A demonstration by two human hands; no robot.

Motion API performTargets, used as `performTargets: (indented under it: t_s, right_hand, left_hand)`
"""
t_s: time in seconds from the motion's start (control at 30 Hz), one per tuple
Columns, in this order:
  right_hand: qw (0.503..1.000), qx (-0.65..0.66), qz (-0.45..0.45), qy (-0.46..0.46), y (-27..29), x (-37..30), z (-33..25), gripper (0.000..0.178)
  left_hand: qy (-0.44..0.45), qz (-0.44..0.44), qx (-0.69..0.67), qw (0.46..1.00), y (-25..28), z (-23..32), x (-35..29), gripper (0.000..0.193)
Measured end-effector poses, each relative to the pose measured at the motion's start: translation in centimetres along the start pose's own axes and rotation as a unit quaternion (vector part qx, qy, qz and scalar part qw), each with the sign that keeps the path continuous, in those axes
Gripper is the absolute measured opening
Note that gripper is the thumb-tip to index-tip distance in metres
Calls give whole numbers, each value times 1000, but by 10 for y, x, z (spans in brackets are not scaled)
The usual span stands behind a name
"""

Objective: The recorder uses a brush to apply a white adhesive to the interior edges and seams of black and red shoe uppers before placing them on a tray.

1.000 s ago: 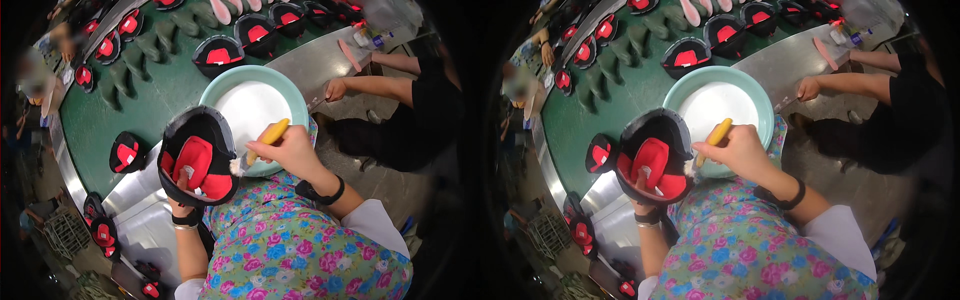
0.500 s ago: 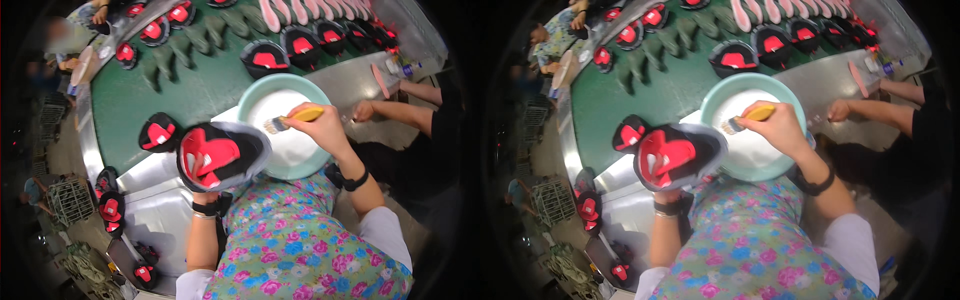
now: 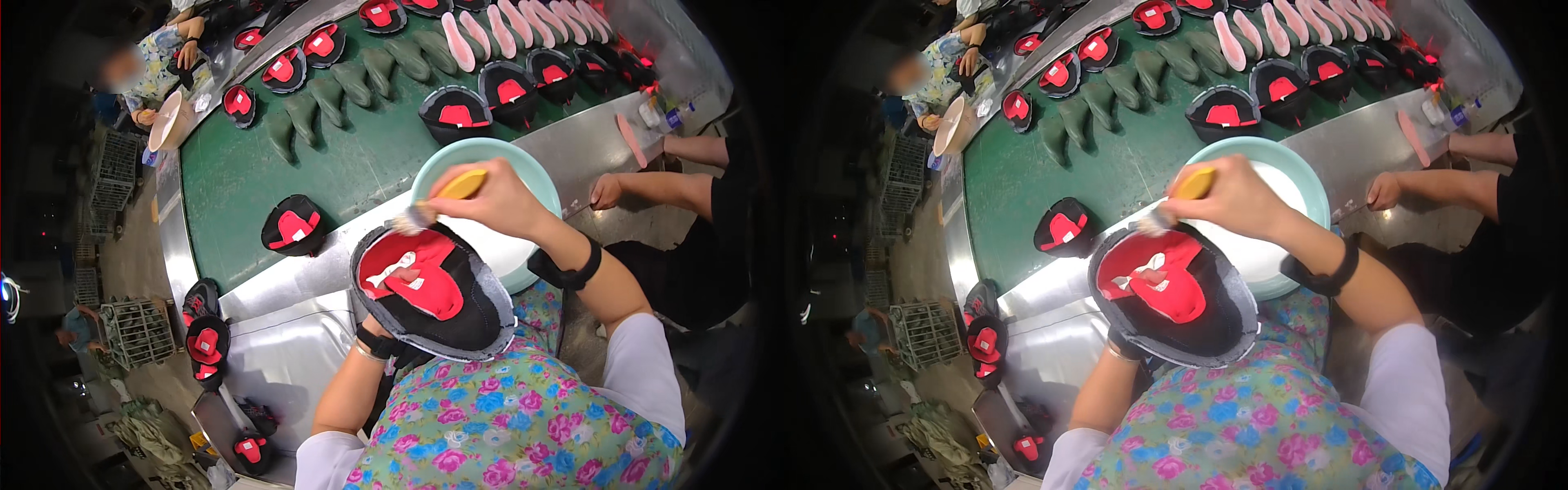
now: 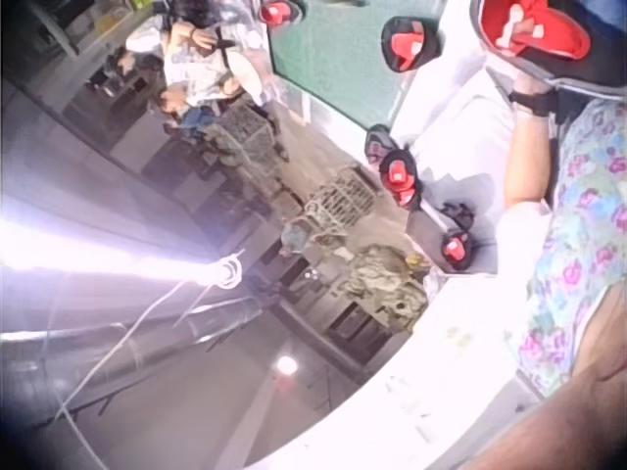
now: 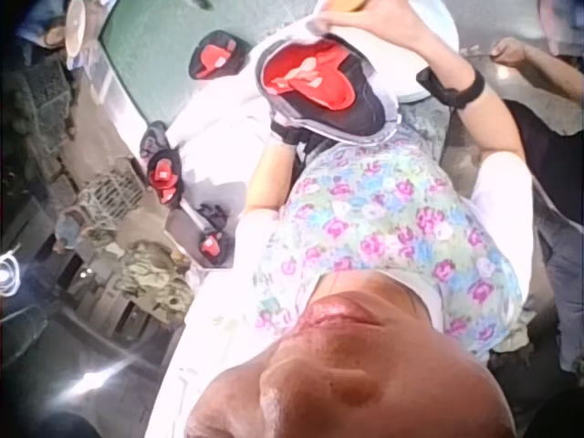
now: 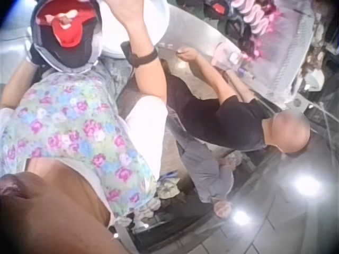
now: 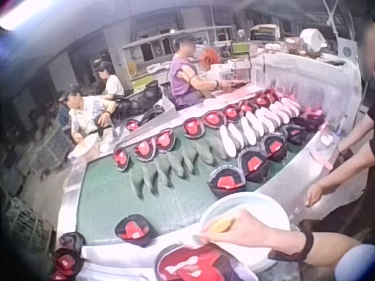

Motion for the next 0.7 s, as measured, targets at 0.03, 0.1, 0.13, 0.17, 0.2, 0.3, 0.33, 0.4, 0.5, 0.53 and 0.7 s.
performTargets:
  t_s: [0.03,0.1,0.13,0.17,0.2,0.3,0.33,0.4,0.5,0.53,0.7]
  right_hand:
    - [1000,-6,-5,6,4,-8,6,19]
    - [988,-16,24,-151,16,-33,23,19]
    - [982,6,50,-185,17,-41,24,19]
    - [972,32,75,-219,17,-50,19,19]
    - [970,60,111,-207,18,-53,16,20]
    - [940,132,230,-215,39,-58,24,13]
    - [936,127,248,-215,45,-54,18,12]
    - [927,114,277,-225,53,-55,19,12]
    - [921,96,289,-243,55,-51,21,13]
    - [924,86,280,-247,50,-47,19,12]
    - [927,105,244,-265,32,-33,19,10]
  left_hand:
    - [41,25,-52,998,16,-17,-5,35]
    - [38,44,-125,990,-7,23,-4,40]
    - [47,131,7,990,-7,38,-4,44]
    - [-14,105,115,988,7,43,-13,48]
    - [-90,3,167,982,7,59,-16,45]
    - [65,113,-119,984,3,123,18,48]
    - [37,81,-53,995,30,127,29,51]
    - [6,120,-33,992,85,121,71,45]
    - [-49,209,-18,977,128,98,159,41]
    - [-57,217,-14,974,145,86,184,40]
    - [46,325,-54,943,160,37,236,57]
Point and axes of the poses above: each hand's wrist, its own x-axis towards the middle knuckle, its own y-axis out of the back of the hand, z = x × y, the point moved 1 cm from there along x, towards the middle knuckle, and after that the axes turned 10 degrees about y, right-handed, at the moved point
